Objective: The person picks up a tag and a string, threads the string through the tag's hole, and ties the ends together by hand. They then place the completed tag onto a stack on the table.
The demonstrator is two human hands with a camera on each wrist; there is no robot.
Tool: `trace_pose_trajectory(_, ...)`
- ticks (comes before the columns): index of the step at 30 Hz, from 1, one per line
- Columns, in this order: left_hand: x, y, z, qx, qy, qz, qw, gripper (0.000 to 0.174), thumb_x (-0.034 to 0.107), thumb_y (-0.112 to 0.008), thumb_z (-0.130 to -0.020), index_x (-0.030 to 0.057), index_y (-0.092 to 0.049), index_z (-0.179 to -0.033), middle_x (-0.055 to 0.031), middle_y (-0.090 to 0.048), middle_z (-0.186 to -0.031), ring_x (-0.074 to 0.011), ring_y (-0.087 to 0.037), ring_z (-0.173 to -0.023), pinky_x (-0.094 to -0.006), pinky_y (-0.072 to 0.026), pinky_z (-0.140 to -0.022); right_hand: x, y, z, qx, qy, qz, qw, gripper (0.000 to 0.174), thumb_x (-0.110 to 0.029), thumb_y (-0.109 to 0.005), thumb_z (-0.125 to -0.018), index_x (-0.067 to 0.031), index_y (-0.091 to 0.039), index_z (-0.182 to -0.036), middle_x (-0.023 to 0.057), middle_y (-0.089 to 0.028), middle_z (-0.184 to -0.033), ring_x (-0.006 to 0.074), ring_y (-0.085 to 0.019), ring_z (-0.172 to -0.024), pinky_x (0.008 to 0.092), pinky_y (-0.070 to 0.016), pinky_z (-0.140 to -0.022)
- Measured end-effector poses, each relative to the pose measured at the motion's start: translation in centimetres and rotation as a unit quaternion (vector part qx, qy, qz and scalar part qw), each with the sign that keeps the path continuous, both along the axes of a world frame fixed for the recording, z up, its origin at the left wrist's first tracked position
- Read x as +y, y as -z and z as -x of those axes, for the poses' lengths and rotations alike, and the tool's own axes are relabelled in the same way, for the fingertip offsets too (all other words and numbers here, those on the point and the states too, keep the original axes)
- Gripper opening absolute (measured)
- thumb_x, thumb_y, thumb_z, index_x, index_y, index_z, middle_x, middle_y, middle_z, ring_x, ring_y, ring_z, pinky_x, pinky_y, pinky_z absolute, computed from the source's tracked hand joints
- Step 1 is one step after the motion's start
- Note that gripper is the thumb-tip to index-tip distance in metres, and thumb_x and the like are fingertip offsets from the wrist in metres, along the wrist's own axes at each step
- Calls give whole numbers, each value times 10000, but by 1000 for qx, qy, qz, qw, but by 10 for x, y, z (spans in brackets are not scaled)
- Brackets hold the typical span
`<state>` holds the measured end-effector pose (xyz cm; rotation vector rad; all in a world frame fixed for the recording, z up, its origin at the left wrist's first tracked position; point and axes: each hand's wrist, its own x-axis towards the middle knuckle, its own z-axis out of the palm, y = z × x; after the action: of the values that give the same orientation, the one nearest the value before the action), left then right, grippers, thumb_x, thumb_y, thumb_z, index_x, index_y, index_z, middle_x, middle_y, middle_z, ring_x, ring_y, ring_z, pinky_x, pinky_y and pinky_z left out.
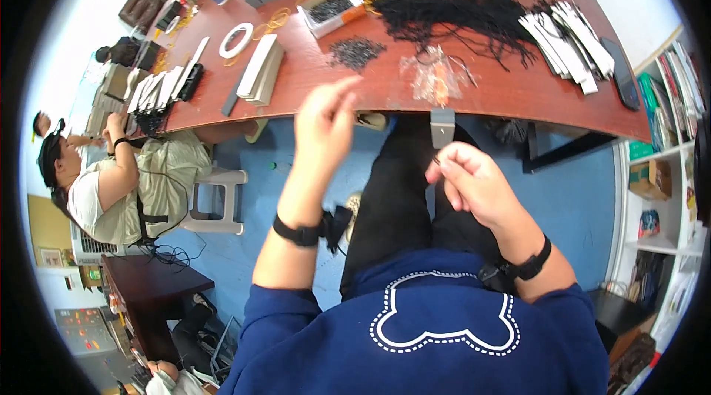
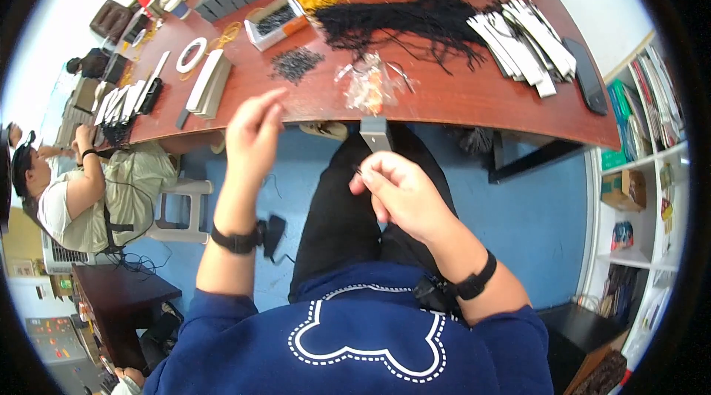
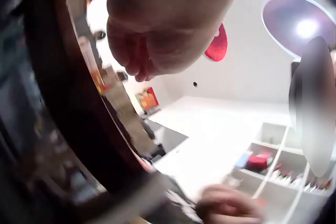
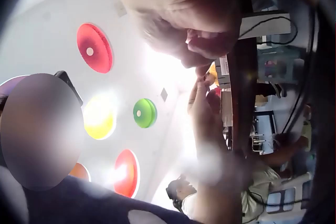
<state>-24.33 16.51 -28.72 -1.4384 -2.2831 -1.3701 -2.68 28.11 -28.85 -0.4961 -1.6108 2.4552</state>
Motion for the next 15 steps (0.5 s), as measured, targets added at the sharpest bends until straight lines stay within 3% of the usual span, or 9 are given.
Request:
trace_pose_trajectory(1,3,-6,28,128,-39,-5,991,186,40,-568,-828,29,-630,-1003,-99,-604,-817,-164,-572,-668,-263,-460,-631,1,1,-1,7,-22,25,999,125,-154,-461,-932,-51,-500,-872,58,-584,-807,31,-428,-452,162,-342,-430)
trace_pose_trajectory(4,12,-3,79,91,-116,54,988,153,75,-595,-809,28,-637,-948,-123,-606,-826,-229,-598,-737,-305,-470,-675,0,4,1,18,-46,61,997,118,-147,-455,-934,-55,-496,-873,57,-578,-754,30,-414,-439,157,-325,-422)
trace_pose_trajectory(9,28,0,87,144,-80,154,974,160,144,-629,-783,23,-632,-887,-140,-601,-835,-310,-583,-785,-363,-468,-707,4,7,4,16,-54,85,995,110,-139,-451,-935,-51,-500,-891,66,-589,-725,27,-394,-408,153,-314,-400)
trace_pose_trajectory(15,30,6,88,168,-105,119,973,117,115,-597,-802,0,-581,-817,-162,-594,-811,-345,-573,-791,-398,-462,-704,3,-3,6,-11,-35,48,998,123,-146,-445,-939,-48,-504,-895,116,-636,-809,20,-368,-367,156,-297,-362)
